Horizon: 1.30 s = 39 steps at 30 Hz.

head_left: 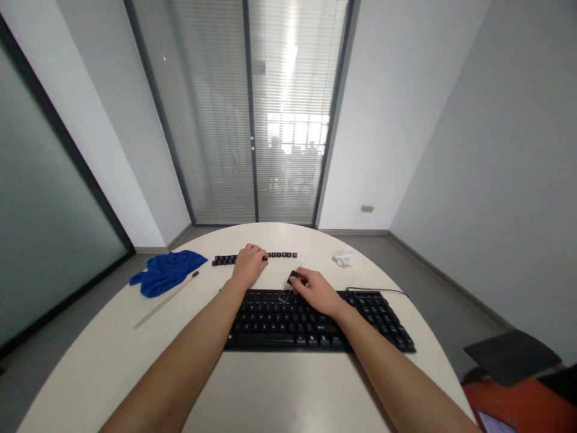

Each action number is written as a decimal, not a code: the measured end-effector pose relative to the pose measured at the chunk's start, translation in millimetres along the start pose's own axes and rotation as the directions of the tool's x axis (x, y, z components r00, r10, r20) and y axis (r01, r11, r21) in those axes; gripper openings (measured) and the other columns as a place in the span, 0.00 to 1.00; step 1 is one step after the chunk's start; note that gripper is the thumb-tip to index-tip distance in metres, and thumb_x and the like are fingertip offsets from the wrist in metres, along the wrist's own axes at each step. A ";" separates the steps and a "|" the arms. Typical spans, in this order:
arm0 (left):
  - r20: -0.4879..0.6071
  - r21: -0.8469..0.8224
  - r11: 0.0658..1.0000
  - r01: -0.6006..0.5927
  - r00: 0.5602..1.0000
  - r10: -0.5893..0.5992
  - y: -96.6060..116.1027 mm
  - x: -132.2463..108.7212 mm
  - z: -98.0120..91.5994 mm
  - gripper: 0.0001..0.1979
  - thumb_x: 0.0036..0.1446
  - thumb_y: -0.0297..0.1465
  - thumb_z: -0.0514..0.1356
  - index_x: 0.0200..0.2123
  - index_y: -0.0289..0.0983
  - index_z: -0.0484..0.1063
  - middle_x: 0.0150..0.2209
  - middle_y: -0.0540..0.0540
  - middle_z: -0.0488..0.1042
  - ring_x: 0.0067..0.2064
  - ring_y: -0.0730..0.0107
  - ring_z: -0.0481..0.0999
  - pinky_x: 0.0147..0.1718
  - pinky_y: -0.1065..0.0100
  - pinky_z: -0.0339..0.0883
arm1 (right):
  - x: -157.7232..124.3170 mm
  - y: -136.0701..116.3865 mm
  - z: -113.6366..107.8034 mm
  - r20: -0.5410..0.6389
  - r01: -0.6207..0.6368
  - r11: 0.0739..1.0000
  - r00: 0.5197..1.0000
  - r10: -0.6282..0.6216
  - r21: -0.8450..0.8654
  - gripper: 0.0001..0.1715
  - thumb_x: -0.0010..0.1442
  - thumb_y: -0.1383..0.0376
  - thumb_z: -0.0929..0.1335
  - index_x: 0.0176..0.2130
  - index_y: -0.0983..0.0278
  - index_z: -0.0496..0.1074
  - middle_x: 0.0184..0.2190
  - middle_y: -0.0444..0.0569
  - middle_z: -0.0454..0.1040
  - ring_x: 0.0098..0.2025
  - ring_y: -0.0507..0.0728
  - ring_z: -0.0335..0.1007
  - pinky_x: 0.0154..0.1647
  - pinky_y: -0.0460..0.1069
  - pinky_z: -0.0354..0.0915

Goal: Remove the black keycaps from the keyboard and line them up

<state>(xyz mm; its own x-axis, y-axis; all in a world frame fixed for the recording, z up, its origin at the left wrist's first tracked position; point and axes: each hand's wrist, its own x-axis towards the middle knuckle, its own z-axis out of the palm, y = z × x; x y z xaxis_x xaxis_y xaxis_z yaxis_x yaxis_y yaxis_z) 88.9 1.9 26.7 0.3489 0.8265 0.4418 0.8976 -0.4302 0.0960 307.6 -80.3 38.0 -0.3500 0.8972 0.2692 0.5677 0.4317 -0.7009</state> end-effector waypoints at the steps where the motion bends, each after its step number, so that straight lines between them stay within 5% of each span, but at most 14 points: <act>1: -0.005 0.002 1.000 0.003 1.000 -0.003 -0.6 0.0 0.8 0.06 0.57 0.32 0.62 0.37 0.40 0.77 0.43 0.44 0.76 0.51 0.55 0.66 0.47 0.59 0.62 | -0.3 -0.1 -0.1 0.001 0.001 1.000 1.000 -0.001 -0.001 0.16 0.65 0.59 0.62 0.29 0.64 0.68 0.23 0.45 0.75 0.26 0.54 0.69 0.30 0.47 0.59; 28: -0.004 0.001 0.999 0.046 0.999 -0.046 -4.5 -1.4 6.9 0.09 0.56 0.28 0.61 0.41 0.39 0.74 0.44 0.42 0.76 0.51 0.53 0.67 0.48 0.57 0.62 | -0.7 -2.5 -2.6 0.004 0.004 1.000 1.000 -0.004 0.023 0.14 0.64 0.59 0.62 0.30 0.64 0.68 0.23 0.46 0.75 0.27 0.54 0.70 0.31 0.47 0.61; 39: -0.062 -0.115 0.993 0.005 0.998 -0.012 4.4 -5.3 -8.5 0.06 0.60 0.31 0.57 0.40 0.39 0.72 0.42 0.43 0.75 0.48 0.57 0.69 0.48 0.59 0.62 | -1.6 -2.5 -7.7 0.006 0.001 0.996 1.000 -0.001 0.094 0.14 0.66 0.58 0.61 0.34 0.63 0.68 0.25 0.45 0.75 0.26 0.54 0.69 0.31 0.47 0.63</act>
<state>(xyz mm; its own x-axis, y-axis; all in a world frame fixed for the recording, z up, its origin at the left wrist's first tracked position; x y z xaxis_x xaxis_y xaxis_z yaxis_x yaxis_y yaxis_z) 88.8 -7.5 32.4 0.3207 0.8072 0.4955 0.8624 -0.4651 0.1997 312.5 -82.1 44.4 -0.3555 0.8961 0.2660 0.4948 0.4218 -0.7598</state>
